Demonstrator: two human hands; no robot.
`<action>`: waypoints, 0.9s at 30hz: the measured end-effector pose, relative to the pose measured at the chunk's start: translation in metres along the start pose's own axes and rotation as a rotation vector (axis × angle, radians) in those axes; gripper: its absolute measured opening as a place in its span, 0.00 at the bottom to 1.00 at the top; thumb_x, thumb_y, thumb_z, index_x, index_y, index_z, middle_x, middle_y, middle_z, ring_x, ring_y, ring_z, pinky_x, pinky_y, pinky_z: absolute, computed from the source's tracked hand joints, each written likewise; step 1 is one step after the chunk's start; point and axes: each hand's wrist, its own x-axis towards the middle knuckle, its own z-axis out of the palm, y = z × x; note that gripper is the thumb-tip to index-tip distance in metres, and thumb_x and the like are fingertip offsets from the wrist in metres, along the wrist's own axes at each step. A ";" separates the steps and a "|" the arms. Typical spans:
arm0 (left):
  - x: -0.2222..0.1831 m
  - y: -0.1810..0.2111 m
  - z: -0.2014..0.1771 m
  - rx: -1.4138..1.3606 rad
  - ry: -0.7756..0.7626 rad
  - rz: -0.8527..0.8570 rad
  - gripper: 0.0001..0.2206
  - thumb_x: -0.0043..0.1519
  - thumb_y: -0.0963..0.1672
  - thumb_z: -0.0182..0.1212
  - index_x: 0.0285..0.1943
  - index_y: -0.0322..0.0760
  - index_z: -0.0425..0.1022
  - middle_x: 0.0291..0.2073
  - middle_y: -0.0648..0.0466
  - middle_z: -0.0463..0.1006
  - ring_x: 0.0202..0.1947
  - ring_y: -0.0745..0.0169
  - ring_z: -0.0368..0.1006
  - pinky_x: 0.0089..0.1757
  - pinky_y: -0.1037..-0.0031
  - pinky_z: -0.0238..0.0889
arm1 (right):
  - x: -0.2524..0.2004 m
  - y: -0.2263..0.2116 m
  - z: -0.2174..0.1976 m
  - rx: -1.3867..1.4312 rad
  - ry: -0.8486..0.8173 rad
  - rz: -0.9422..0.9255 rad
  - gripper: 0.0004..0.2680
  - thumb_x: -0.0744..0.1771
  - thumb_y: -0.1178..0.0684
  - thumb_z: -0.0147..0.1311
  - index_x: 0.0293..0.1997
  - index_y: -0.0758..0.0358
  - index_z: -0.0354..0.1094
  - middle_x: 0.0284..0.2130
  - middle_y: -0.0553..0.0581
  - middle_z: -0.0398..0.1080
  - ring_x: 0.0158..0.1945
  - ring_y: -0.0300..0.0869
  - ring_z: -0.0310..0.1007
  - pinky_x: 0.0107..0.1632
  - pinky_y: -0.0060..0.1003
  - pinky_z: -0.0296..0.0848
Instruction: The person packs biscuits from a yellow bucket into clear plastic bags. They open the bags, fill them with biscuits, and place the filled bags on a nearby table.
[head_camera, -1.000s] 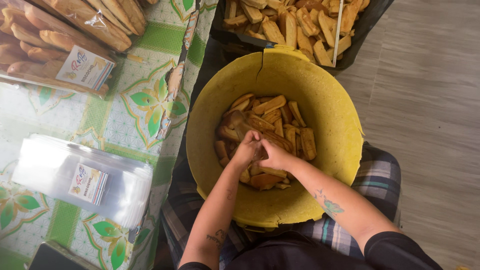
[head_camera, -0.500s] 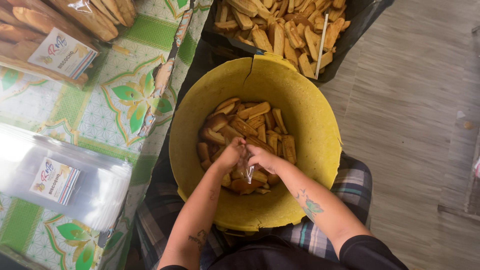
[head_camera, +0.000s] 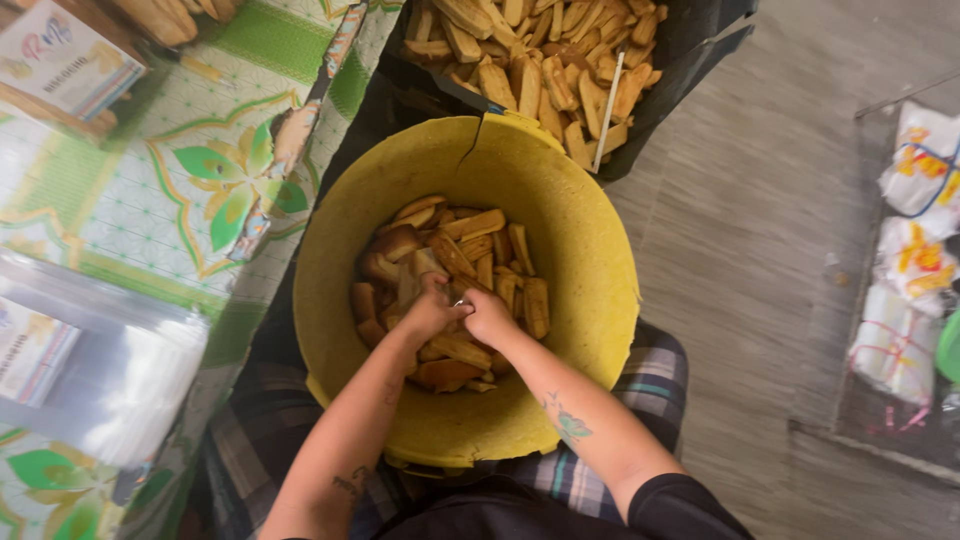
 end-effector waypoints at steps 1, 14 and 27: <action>0.001 0.000 0.000 0.044 -0.001 0.040 0.39 0.52 0.39 0.74 0.63 0.37 0.43 0.34 0.53 0.71 0.32 0.67 0.69 0.37 0.70 0.69 | 0.001 -0.001 -0.002 0.000 -0.043 0.049 0.04 0.62 0.60 0.53 0.37 0.65 0.70 0.32 0.66 0.74 0.39 0.57 0.77 0.42 0.48 0.73; -0.044 0.059 -0.003 0.578 0.084 0.727 0.26 0.55 0.34 0.61 0.63 0.38 0.62 0.51 0.38 0.74 0.43 0.45 0.74 0.43 0.62 0.71 | 0.017 0.050 0.004 0.387 -0.055 0.345 0.07 0.66 0.56 0.45 0.36 0.67 0.69 0.25 0.61 0.72 0.26 0.48 0.72 0.28 0.41 0.68; -0.059 0.077 -0.001 1.053 0.372 0.222 0.12 0.59 0.46 0.63 0.52 0.60 0.76 0.67 0.38 0.66 0.52 0.39 0.73 0.48 0.58 0.69 | 0.019 0.048 0.019 0.616 -0.142 0.101 0.11 0.71 0.50 0.51 0.33 0.65 0.68 0.25 0.50 0.67 0.30 0.36 0.66 0.35 0.32 0.66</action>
